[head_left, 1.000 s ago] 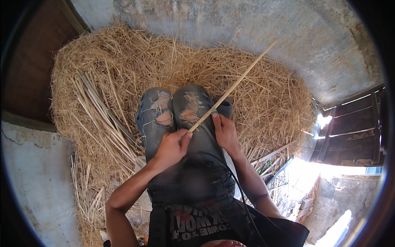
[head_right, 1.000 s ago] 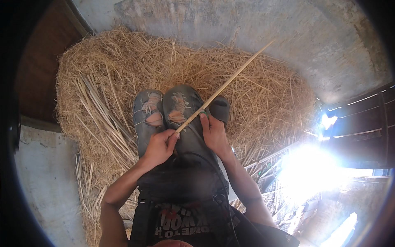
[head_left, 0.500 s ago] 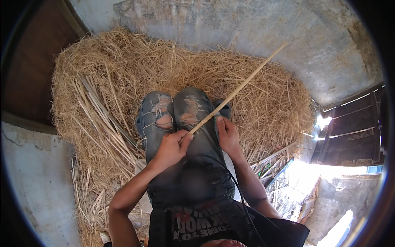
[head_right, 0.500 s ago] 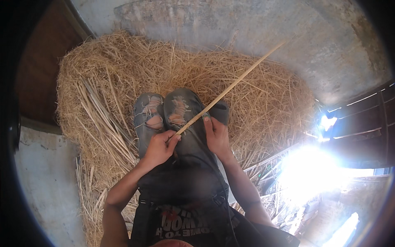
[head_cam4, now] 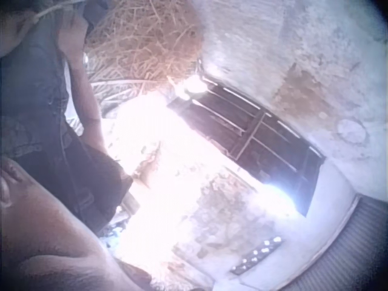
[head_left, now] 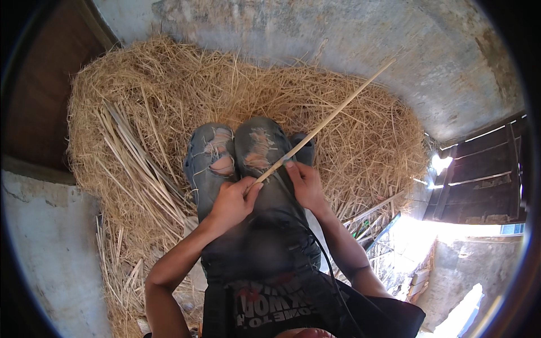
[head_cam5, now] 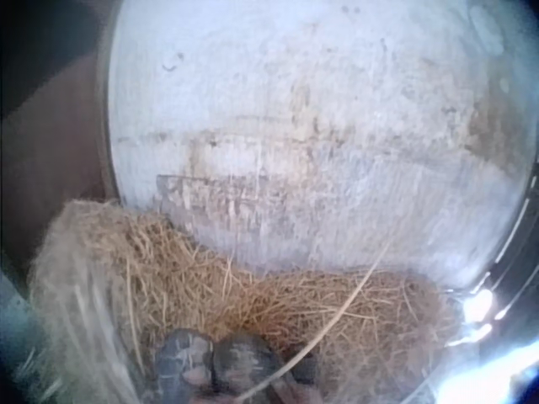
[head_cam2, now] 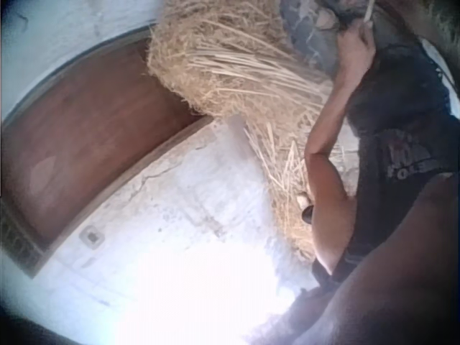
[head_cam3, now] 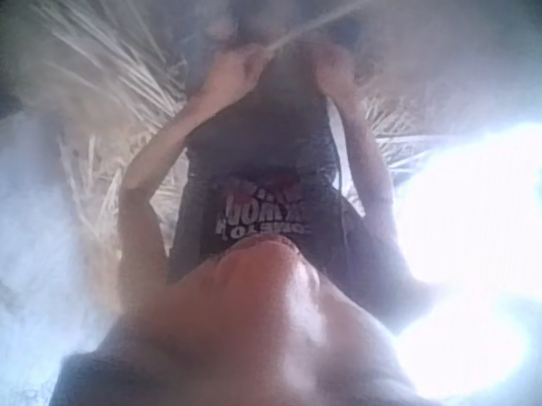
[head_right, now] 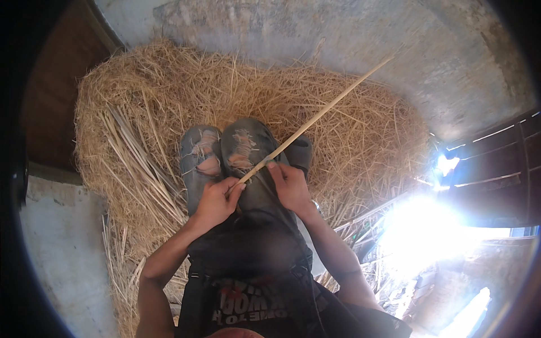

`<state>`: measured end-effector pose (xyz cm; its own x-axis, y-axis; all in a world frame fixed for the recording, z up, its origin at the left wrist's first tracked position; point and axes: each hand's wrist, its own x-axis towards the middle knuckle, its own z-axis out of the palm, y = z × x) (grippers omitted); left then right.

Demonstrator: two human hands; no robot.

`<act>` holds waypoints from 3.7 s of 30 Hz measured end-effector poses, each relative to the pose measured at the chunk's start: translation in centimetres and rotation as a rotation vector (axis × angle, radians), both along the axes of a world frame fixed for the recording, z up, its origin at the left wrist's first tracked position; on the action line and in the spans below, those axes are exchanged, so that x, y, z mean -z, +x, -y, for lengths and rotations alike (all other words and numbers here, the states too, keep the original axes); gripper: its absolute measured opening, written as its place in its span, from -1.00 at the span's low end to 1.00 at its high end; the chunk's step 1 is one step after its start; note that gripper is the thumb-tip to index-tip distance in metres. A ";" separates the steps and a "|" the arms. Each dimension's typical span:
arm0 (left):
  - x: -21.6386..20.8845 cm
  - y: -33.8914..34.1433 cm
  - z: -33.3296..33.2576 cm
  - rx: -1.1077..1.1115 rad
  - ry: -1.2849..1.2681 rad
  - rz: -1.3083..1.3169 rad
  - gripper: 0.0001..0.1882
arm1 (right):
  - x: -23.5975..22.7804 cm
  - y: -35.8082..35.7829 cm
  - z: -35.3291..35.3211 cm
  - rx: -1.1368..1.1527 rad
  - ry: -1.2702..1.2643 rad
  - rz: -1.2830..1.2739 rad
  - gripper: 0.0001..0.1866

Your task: The person shaves a wood stick with a utility knife while sitting on a pile of straw. They hold the stick and make repeated shaving strokes along its length to remove thin strips of wood, occasionally rotating the stick.

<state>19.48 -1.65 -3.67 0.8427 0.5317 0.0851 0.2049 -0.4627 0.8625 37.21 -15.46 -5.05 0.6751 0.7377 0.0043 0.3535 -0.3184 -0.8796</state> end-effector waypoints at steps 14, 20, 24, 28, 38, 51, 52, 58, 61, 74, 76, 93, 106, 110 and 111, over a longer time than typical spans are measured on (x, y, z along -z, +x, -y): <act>-0.2 -0.3 -0.1 -0.008 0.031 -0.020 -0.87 | 0.0 -0.1 -0.4 0.040 -0.059 -0.049 -0.47; -0.1 0.3 -0.5 -0.003 0.010 0.015 -0.84 | -0.6 1.5 0.0 -0.170 -0.111 -0.224 -0.43; -0.9 0.3 -0.1 -0.005 -0.026 -0.034 -0.84 | 1.7 2.9 0.9 0.007 0.145 -0.689 -0.49; -0.4 -0.1 -0.1 -0.019 0.049 0.091 -0.85 | -1.1 2.3 0.2 0.156 0.244 -0.490 -0.60; -5.3 1.1 -2.2 0.132 -0.011 0.246 -0.68 | -11.7 0.3 -6.6 -0.145 0.543 0.000 -0.85; -18.9 -5.4 -8.0 -0.219 1.372 0.328 -0.60 | -16.9 3.6 -5.5 -0.569 0.230 0.631 -0.71; -18.9 -5.4 -8.4 -0.164 1.302 0.275 -0.61 | -16.8 3.8 -5.3 -0.592 0.210 0.665 -0.67; -14.4 -6.7 -8.6 0.153 0.792 -0.182 -0.71 | -16.9 4.3 -5.1 -0.714 -0.068 0.855 -0.73; -11.3 -6.1 -7.1 0.163 0.501 -0.050 -0.71 | -14.5 4.5 -6.4 -0.401 0.200 0.978 -0.70; -9.9 -5.6 -5.6 0.001 -0.580 0.332 -0.51 | -15.7 2.6 -10.5 -0.303 0.374 0.188 -0.56; -10.5 -5.3 -5.8 0.032 -0.600 0.352 -0.51 | -17.4 2.8 -12.5 -0.316 0.339 0.065 -0.56; -9.8 4.1 -16.6 -0.191 -0.730 0.459 -0.41 | -13.5 7.3 -23.1 -0.506 0.185 0.177 -0.52; -6.2 5.2 -16.3 -0.212 -0.617 0.347 -0.41 | -10.7 8.1 -24.5 -0.717 0.034 0.320 -0.54; -5.8 5.1 -16.2 -0.228 -0.540 0.292 -0.40 | -10.8 7.7 -25.0 -0.721 -0.083 0.331 -0.52; -5.7 5.1 -16.2 -0.233 -0.530 0.282 -0.40 | -10.7 7.7 -25.0 -0.728 -0.083 0.353 -0.52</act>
<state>24.53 14.52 2.02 0.6839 0.7286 -0.0380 -0.0193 0.0702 0.9973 44.93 9.49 5.67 -0.0046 0.9986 0.0536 0.7491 0.0389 -0.6613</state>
